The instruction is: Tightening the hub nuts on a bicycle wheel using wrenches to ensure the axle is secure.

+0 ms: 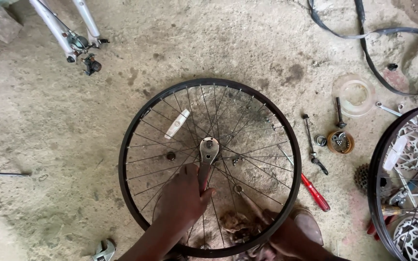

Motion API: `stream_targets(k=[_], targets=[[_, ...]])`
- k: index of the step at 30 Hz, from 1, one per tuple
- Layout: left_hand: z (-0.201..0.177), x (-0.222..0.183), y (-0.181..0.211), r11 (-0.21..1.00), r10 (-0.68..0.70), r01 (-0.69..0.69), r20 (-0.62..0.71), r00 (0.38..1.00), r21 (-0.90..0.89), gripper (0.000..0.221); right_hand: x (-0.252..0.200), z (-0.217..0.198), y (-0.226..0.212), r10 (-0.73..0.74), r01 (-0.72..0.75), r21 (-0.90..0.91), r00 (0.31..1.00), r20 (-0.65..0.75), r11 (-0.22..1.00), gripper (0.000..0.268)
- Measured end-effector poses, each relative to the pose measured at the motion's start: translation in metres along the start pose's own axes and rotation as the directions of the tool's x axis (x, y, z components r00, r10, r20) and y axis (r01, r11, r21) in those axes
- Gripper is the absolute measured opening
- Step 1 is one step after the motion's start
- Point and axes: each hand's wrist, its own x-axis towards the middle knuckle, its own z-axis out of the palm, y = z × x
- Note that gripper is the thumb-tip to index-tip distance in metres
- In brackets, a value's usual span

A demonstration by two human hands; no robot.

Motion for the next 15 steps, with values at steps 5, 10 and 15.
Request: stream_targets(k=[5, 10, 15], targets=[[0.020, 0.005, -0.010, 0.993, 0.016, -0.025, -0.080, 0.997, -0.112, 0.038, -0.006, -0.041, 0.019, 0.193, -0.195, 0.041, 0.980, 0.043, 0.980, 0.036], [0.000, 0.001, -0.011, 0.984, 0.004, 0.004, 0.042, 0.999, -0.178, 0.034, -0.014, -0.071, 0.042, 0.417, -0.434, 0.394, 0.899, 0.135, 0.810, 0.043], [0.003, 0.011, -0.032, 0.974, 0.065, -0.068, -0.024, 0.998, -0.216, 0.042, -0.036, -0.094, 0.104, 0.422, -0.375, 0.681, 0.900, 0.106, 0.628, 0.042]])
